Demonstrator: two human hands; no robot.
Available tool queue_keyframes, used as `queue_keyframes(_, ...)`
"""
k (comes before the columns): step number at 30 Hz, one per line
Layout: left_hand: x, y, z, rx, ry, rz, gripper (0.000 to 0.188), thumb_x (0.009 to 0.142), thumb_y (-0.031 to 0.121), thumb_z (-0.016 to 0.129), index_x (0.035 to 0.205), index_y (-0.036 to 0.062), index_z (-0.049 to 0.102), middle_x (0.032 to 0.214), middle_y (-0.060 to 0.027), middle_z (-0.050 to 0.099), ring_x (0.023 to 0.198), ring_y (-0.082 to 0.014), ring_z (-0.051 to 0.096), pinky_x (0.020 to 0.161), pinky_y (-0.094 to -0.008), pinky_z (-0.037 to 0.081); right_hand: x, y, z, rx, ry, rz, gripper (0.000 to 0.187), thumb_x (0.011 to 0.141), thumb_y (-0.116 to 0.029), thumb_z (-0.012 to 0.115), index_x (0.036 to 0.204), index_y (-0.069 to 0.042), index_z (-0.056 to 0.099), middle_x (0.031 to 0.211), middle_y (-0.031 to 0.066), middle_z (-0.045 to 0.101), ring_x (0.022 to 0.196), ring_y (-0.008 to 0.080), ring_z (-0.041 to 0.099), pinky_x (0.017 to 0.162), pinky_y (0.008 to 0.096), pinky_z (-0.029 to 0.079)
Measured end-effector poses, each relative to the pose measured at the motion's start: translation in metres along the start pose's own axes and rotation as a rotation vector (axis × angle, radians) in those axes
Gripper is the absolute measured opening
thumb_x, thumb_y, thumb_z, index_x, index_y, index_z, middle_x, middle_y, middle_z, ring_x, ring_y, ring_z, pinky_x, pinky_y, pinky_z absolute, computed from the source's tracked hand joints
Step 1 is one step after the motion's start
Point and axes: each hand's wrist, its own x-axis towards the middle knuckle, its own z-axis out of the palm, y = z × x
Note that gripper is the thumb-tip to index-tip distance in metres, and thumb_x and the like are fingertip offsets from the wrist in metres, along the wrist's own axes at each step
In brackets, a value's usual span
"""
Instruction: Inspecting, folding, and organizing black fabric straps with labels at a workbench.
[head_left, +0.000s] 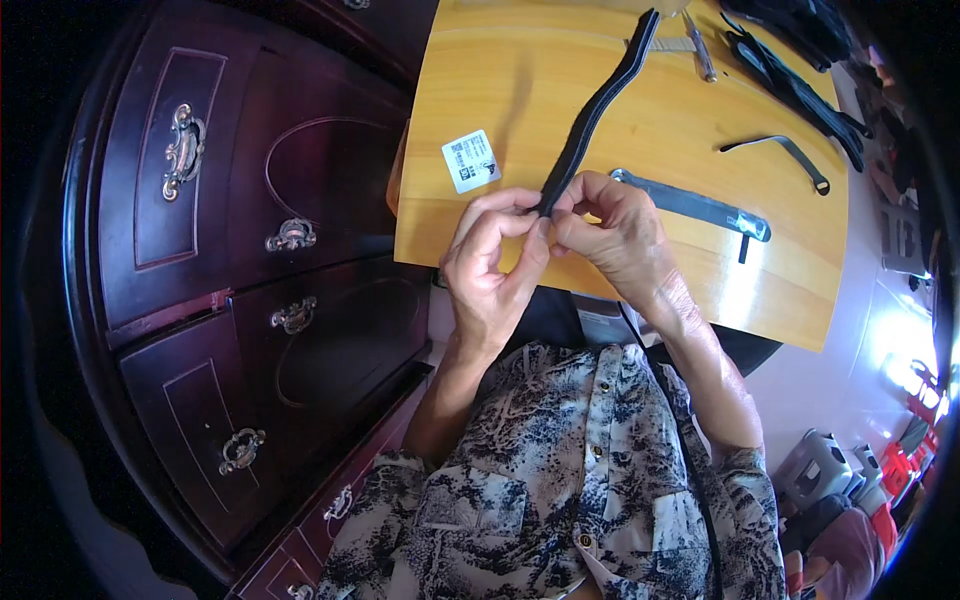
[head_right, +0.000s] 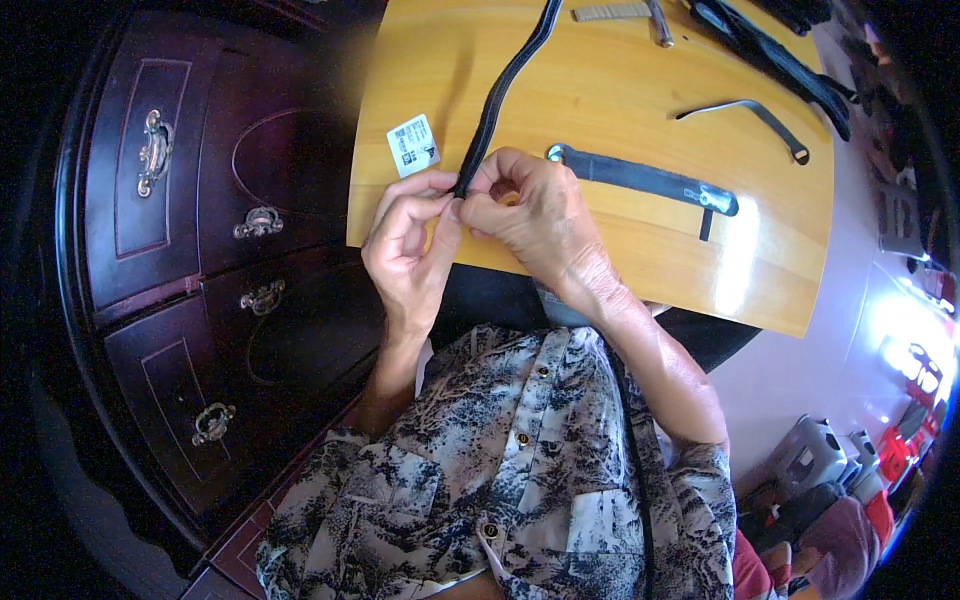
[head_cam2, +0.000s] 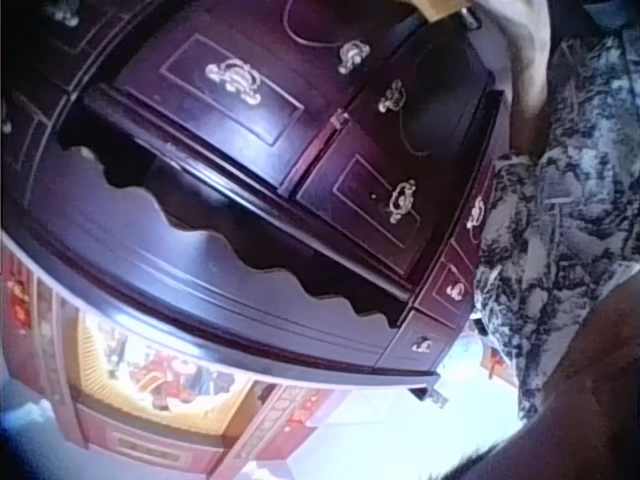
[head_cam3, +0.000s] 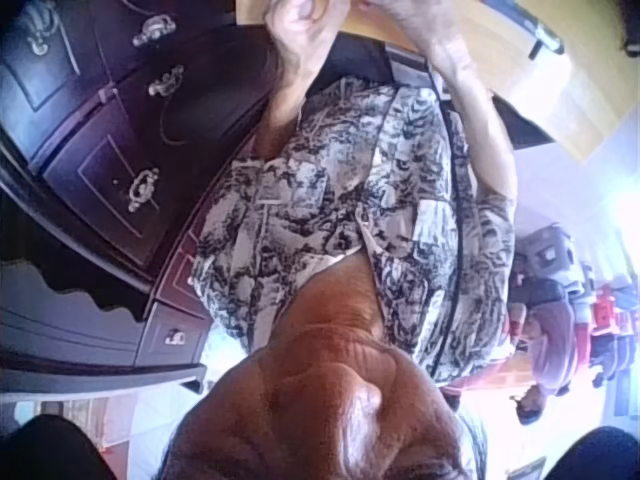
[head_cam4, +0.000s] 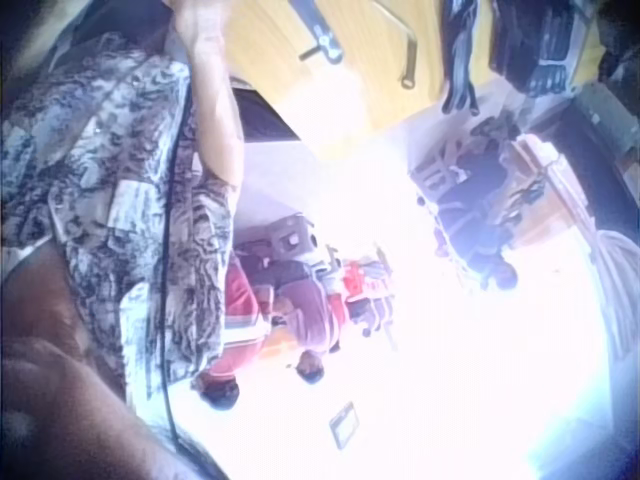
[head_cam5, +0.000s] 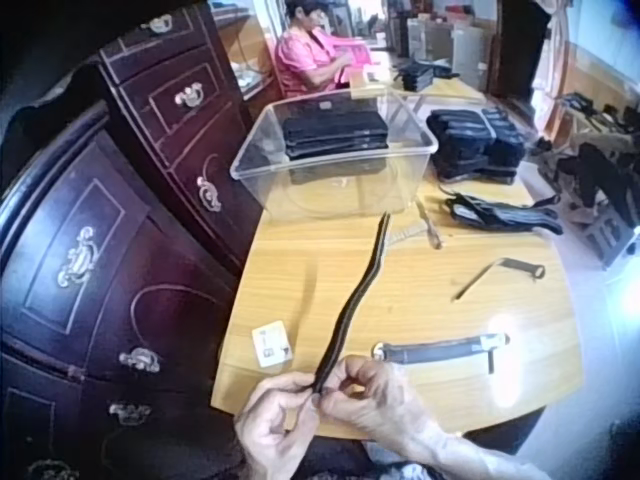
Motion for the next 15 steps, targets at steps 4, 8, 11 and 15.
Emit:
queue_keyframes(4, 0.005, -0.001, 0.004, -0.138, 0.042, -0.066, 0.008, 0.079, -0.01, 0.061, 0.082, -0.0044, 0.056, 0.103, -0.012, 0.057, 0.091, -0.0137, 0.056, 0.078, -0.0248, 0.046, -0.002, 0.003, 0.003, -0.006, 0.028, -0.028, 0.013, 0.075, -0.01, 0.065, 0.073, 0.0, 0.056, 0.064, 0.001, 0.055, 0.062, 0.0052, 0.048, 0.055, 0.0223, 0.042)
queue_keyframes(8, 0.006, -0.006, 0.004, -0.249, 0.086, -0.17, 0.008, 0.078, -0.009, 0.062, 0.08, -0.0027, 0.057, 0.099, -0.0081, 0.057, 0.084, -0.0103, 0.055, 0.074, -0.0227, 0.046, -0.001, 0.006, 0.008, -0.036, 0.101, -0.065, 0.015, 0.074, -0.011, 0.066, 0.073, 0.0, 0.056, 0.064, 0.0011, 0.054, 0.062, 0.0054, 0.047, 0.055, 0.0228, 0.042)
queue_keyframes(11, 0.005, -0.011, 0.007, -0.407, 0.115, -0.284, 0.007, 0.08, -0.007, 0.061, 0.08, -0.0029, 0.056, 0.1, -0.0085, 0.057, 0.085, -0.0097, 0.055, 0.075, -0.0218, 0.047, 0.003, 0.01, 0.01, -0.075, 0.123, -0.075, 0.015, 0.073, -0.012, 0.066, 0.074, 0.0, 0.057, 0.064, 0.0013, 0.055, 0.062, 0.0057, 0.048, 0.056, 0.0233, 0.042)
queue_keyframes(15, 0.003, -0.015, 0.004, -0.559, 0.121, -0.359, 0.007, 0.081, -0.009, 0.058, 0.081, -0.0015, 0.057, 0.103, -0.0118, 0.058, 0.095, -0.0117, 0.053, 0.084, -0.0242, 0.042, 0.007, 0.01, 0.01, -0.116, 0.102, -0.039, 0.015, 0.073, -0.011, 0.066, 0.075, 0.0, 0.058, 0.065, 0.0019, 0.056, 0.063, 0.0064, 0.05, 0.058, 0.0237, 0.044)
